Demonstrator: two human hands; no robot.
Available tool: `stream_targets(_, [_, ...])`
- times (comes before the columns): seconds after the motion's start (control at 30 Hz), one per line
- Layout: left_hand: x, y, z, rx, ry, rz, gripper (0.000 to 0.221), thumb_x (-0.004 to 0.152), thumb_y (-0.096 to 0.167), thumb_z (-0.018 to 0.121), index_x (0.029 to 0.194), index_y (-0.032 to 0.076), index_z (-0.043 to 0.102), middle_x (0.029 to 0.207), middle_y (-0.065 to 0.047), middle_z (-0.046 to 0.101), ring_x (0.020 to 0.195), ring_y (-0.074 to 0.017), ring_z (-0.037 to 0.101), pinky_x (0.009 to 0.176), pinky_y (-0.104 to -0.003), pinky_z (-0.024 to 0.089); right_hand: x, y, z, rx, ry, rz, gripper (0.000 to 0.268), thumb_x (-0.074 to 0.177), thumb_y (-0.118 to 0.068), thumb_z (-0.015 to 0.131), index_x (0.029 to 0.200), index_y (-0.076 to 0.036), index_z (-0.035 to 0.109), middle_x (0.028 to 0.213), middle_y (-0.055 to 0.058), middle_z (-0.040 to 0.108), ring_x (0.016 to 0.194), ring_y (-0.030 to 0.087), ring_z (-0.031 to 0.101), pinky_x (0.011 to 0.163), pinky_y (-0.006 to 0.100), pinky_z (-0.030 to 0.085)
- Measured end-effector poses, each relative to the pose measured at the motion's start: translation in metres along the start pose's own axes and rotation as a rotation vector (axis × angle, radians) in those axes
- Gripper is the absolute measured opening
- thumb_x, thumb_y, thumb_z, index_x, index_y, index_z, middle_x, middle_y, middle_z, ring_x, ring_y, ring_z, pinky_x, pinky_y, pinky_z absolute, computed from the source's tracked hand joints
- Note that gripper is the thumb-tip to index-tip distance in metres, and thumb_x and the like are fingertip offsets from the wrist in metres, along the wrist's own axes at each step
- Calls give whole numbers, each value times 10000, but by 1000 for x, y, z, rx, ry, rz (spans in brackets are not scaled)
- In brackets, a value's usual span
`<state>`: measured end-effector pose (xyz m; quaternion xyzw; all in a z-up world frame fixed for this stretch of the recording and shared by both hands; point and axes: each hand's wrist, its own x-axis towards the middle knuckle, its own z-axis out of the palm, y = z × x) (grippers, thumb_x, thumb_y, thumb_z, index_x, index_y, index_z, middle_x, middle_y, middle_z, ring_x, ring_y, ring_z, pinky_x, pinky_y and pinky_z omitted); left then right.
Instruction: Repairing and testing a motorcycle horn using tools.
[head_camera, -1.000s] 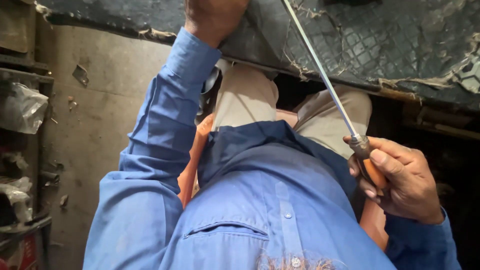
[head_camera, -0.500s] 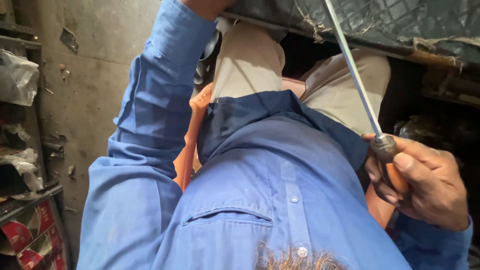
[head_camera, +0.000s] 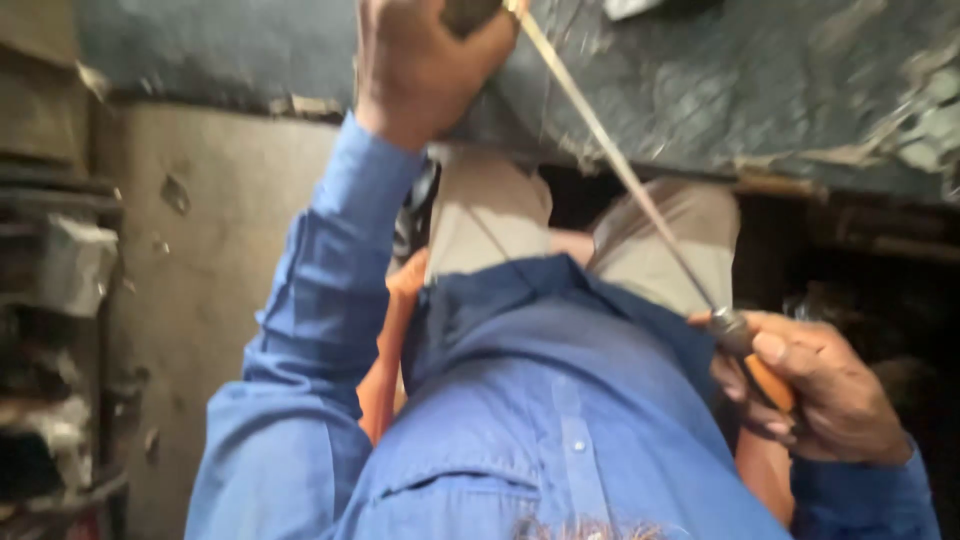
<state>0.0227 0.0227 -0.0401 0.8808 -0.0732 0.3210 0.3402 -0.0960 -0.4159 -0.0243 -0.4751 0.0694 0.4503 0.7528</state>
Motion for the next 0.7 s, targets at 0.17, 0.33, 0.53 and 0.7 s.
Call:
stream_targets(0.17, [20,25,-11,-57,14,82,236,922,236,842,1004,65,702,884,-119,748,805,-266,783,711,-357,600,5,8,-7,-90,159,115,580,962,-295,523,1369,114,582,748,165,566,427,102,427,356,231,356])
stream_targets(0.33, [21,28,-11,-44,-45,2,228,856,231,838,968,86,702,859,-123,737,797,-286,748,706,-378,580,5,16,-44,-128,4,-1,558,1057,-287,569,1444,109,502,806,190,606,448,110,467,376,249,396])
stream_targets(0.53, [23,31,-14,-75,-88,-36,213,843,240,821,948,98,702,835,-102,736,763,-261,748,696,-374,578,27,40,-97,-68,10,115,603,1055,-345,561,1448,109,506,738,189,585,428,137,471,332,282,378])
stream_targets(0.7, [24,34,-13,-56,-106,-47,230,846,258,827,939,92,697,828,-107,732,749,-263,741,679,-374,570,29,38,-81,-92,9,106,599,994,-357,561,1432,46,497,742,171,600,393,109,462,336,261,384])
